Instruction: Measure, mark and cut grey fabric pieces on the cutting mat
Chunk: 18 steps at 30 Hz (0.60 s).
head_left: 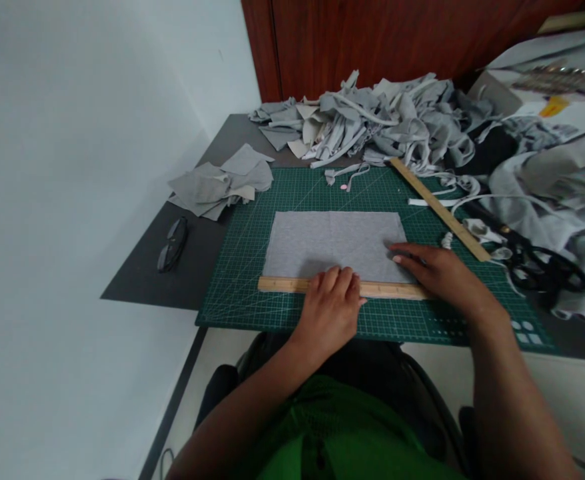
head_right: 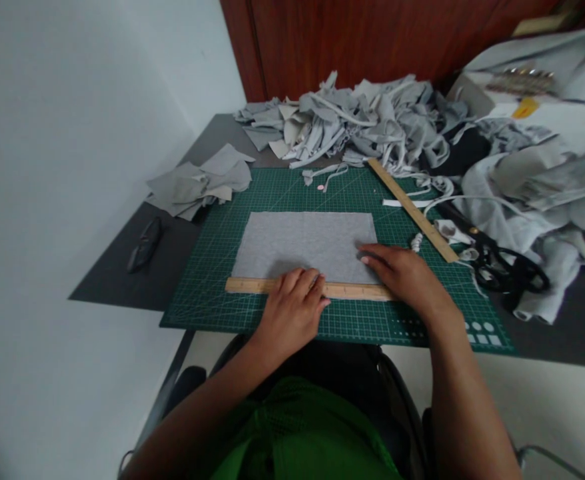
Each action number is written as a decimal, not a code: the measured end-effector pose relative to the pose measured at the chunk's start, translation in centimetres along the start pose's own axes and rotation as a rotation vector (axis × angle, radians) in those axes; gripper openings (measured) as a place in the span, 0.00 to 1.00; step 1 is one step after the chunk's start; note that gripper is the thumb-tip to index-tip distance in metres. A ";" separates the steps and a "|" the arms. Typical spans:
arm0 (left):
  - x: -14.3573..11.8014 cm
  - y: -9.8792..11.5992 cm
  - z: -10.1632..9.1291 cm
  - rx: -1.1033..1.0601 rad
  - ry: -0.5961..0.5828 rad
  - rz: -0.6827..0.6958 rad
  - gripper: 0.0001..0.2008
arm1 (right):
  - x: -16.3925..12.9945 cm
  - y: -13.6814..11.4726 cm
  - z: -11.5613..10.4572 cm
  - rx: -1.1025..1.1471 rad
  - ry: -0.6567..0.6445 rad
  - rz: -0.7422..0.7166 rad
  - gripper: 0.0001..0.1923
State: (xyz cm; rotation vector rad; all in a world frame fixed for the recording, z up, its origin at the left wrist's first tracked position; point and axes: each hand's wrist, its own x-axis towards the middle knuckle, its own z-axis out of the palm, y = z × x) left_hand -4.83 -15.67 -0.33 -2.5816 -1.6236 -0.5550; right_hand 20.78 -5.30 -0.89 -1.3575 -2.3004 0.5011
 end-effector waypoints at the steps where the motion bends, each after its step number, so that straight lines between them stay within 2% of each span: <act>1: 0.0 0.0 0.0 -0.006 -0.012 -0.027 0.19 | 0.0 0.1 0.1 -0.007 0.000 -0.004 0.22; 8: -0.4 -0.3 -0.1 0.009 -0.064 -0.162 0.30 | -0.1 0.6 0.5 -0.062 0.028 -0.017 0.23; 18: -0.3 -0.3 0.1 0.019 -0.090 -0.177 0.29 | 0.0 0.8 0.7 -0.095 0.012 -0.004 0.25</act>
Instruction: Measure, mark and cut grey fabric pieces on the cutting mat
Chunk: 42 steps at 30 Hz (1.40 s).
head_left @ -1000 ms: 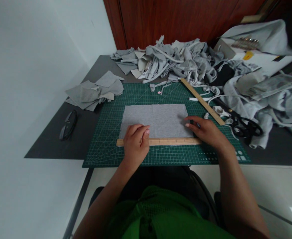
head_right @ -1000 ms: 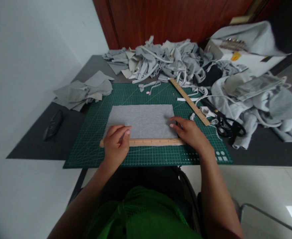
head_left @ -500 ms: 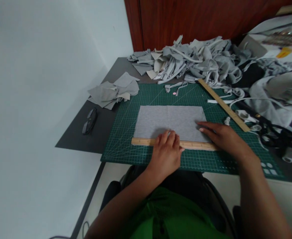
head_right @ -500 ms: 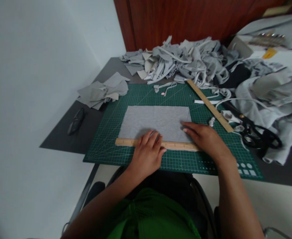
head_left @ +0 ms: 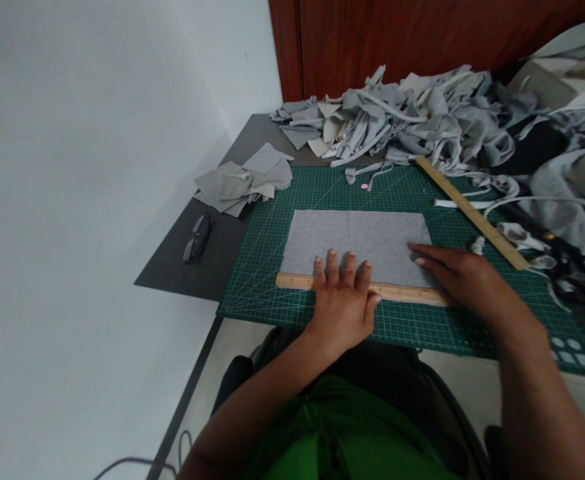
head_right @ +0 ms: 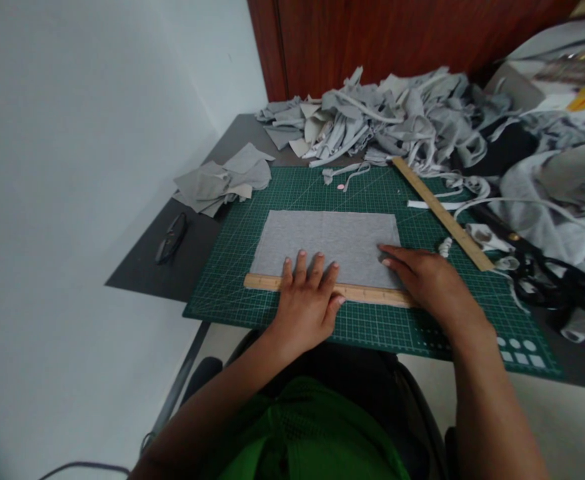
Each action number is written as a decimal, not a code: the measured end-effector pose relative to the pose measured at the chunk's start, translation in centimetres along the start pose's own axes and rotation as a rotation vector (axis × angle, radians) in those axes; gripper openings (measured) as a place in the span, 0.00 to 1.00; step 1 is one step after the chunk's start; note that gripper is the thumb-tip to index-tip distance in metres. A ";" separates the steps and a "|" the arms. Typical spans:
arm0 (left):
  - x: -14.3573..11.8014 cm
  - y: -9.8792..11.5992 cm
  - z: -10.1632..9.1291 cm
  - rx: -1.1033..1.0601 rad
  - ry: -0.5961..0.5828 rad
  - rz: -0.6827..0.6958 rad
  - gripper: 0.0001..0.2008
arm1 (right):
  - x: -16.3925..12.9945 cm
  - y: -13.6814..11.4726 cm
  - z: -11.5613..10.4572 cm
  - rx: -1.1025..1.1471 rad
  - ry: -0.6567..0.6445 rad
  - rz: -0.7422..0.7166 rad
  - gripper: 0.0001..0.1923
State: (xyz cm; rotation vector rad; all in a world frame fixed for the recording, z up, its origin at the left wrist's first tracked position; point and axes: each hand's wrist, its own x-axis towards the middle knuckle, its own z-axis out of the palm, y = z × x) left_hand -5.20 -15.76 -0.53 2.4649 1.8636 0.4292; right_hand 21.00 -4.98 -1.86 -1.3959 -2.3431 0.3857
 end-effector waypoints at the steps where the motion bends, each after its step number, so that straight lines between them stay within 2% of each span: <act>1: 0.0 0.0 0.0 -0.001 -0.004 0.001 0.29 | 0.0 0.1 0.0 -0.006 -0.004 0.003 0.25; 16: 0.1 0.1 0.1 0.007 0.026 -0.032 0.29 | 0.0 0.0 0.1 0.069 0.043 0.014 0.23; 25: 0.0 0.4 0.0 0.022 0.035 -0.035 0.30 | 0.0 0.4 0.1 0.038 0.014 0.010 0.25; 28: 0.0 0.1 -0.1 0.006 0.086 -0.005 0.28 | -0.1 -0.5 -0.6 0.044 0.033 0.004 0.24; 31: 0.2 -0.1 -0.3 -0.037 0.091 0.022 0.19 | -0.1 -2.1 -1.2 0.080 0.034 0.010 0.20; 33: 0.3 -0.1 -0.6 -0.046 0.071 0.015 0.14 | -0.1 -3.3 -1.3 0.122 -0.017 -0.045 0.17; 36: 0.4 0.0 -1.0 -0.030 0.050 -0.001 0.13 | 0.1 -4.9 -0.8 0.154 -0.123 -0.153 0.16; 42: 0.4 0.1 -1.0 -0.021 0.053 -0.001 0.12 | 0.4 -5.8 -0.1 0.093 -0.212 -0.170 0.14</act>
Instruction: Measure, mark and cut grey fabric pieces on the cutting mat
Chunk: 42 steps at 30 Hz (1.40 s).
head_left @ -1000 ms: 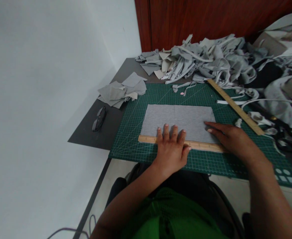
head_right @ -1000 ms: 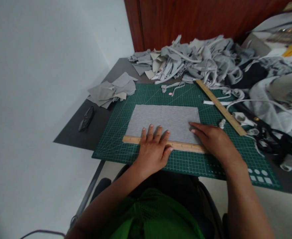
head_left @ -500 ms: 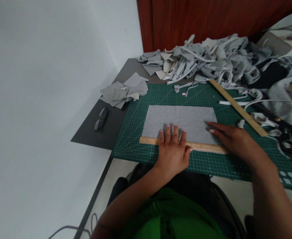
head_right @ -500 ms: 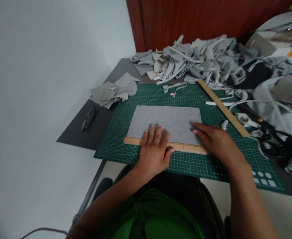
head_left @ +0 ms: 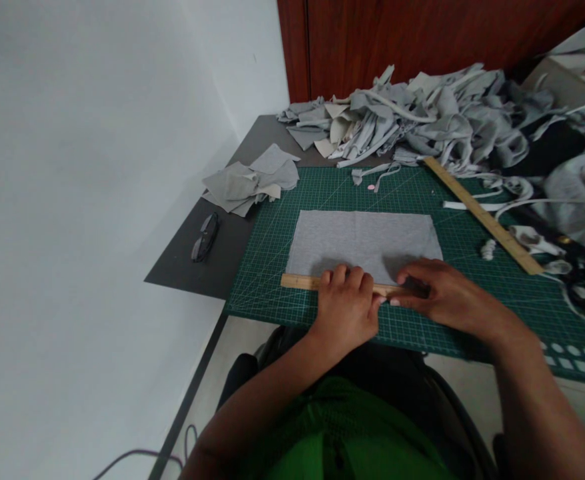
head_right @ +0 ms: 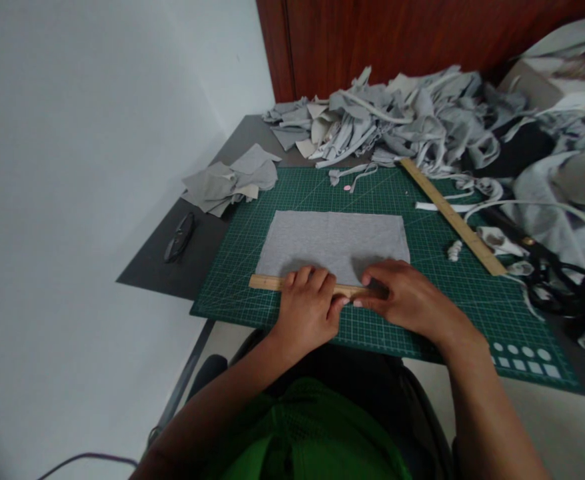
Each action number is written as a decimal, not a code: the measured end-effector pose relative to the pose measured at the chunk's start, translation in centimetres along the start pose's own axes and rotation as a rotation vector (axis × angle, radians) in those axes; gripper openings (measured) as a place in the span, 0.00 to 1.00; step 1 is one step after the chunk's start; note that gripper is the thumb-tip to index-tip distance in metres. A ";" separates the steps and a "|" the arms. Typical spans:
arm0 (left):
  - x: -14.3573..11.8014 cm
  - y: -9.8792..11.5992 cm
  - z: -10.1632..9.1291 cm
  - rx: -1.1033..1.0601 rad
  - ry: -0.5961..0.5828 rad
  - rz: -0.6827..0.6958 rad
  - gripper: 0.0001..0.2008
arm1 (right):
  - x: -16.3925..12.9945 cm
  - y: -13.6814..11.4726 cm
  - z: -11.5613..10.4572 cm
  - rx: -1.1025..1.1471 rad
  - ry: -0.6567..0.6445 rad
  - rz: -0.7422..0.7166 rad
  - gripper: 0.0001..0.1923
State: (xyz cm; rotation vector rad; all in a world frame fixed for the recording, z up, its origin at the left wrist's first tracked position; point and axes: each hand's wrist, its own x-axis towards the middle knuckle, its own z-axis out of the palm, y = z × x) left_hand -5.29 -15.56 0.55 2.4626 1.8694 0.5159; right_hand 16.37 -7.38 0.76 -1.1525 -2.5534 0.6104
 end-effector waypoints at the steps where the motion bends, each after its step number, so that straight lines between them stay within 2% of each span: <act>1: 0.0 0.0 0.0 0.001 0.002 0.003 0.12 | 0.0 0.1 0.0 0.002 -0.007 0.001 0.14; 8: -0.1 0.0 0.3 -0.005 0.032 0.004 0.11 | 0.0 -0.1 -0.2 0.020 -0.024 -0.001 0.12; 14: -0.1 0.0 0.6 -0.031 0.047 0.075 0.09 | 0.0 -0.4 -0.2 0.019 -0.020 0.006 0.12; 27: -0.1 -0.1 0.7 -0.030 0.043 0.057 0.08 | -0.1 -0.1 -0.1 0.018 -0.008 -0.003 0.12; 33: -0.1 -0.4 0.8 -0.056 0.055 0.051 0.07 | -0.4 -0.4 -1.1 0.081 -0.022 0.008 0.13; 42: 0.4 -1.1 0.5 -0.170 0.057 0.028 0.06 | -1.9 1.7 -2.8 0.130 -0.088 0.131 0.08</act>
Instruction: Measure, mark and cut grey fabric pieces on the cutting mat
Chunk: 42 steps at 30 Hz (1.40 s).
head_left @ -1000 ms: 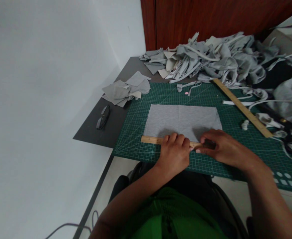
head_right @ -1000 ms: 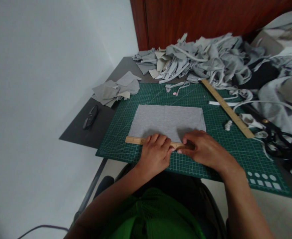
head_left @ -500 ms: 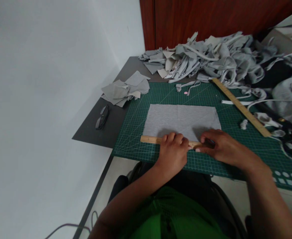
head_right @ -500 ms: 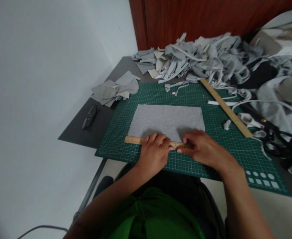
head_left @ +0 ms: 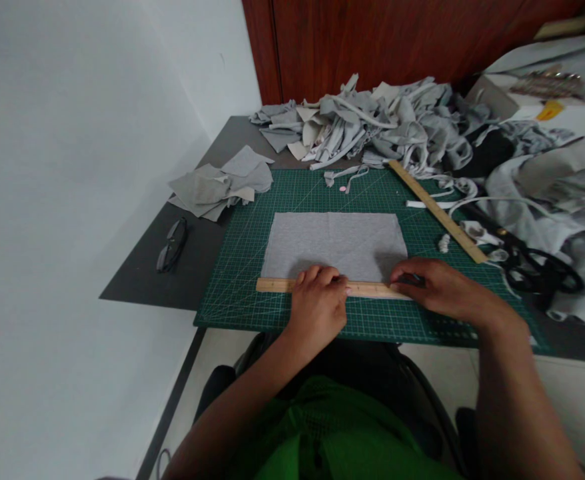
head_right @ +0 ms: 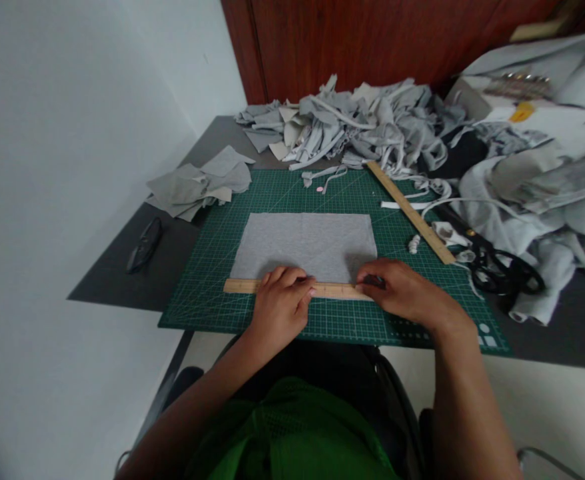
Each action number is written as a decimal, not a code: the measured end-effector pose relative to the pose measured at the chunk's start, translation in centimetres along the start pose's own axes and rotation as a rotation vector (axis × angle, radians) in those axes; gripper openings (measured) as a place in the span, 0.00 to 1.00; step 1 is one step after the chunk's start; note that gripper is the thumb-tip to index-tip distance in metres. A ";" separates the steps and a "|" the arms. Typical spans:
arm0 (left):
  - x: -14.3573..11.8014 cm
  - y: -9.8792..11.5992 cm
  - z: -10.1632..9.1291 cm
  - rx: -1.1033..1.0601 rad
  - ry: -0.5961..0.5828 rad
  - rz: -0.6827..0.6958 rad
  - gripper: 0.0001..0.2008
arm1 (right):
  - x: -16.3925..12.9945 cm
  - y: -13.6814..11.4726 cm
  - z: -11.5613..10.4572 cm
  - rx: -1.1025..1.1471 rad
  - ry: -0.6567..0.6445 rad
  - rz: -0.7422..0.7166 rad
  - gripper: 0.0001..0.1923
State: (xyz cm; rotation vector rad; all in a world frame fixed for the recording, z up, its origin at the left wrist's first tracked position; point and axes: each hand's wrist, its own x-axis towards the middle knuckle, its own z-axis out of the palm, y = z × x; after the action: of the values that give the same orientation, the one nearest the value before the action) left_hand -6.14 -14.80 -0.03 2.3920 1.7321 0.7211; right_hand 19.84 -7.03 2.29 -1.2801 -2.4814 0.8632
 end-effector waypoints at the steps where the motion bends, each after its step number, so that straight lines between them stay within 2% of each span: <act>1: 0.0 -0.1 0.0 -0.011 -0.002 0.002 0.08 | -0.1 0.1 -0.1 0.005 -0.014 0.014 0.08; 12: 0.5 -1.0 0.1 -0.103 -0.006 -0.028 0.19 | -1.2 1.6 -1.7 0.051 -0.039 0.124 0.10; 17: 0.7 -1.2 0.1 -0.159 -0.022 -0.059 0.18 | -1.7 2.2 -2.0 0.061 -0.038 0.121 0.10; 26: 0.6 -0.9 0.0 -0.088 -0.014 -0.037 0.16 | -1.3 2.7 -1.7 0.056 -0.050 0.119 0.08; 42: 0.6 -0.9 0.0 -0.096 -0.017 -0.041 0.16 | -1.5 2.9 -1.7 0.052 -0.060 0.125 0.07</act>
State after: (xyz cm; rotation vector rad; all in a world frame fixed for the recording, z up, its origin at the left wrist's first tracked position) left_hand -6.75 -13.92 -0.17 2.2860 1.6945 0.7575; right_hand 23.47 -6.23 2.07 -1.4245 -2.4279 1.0023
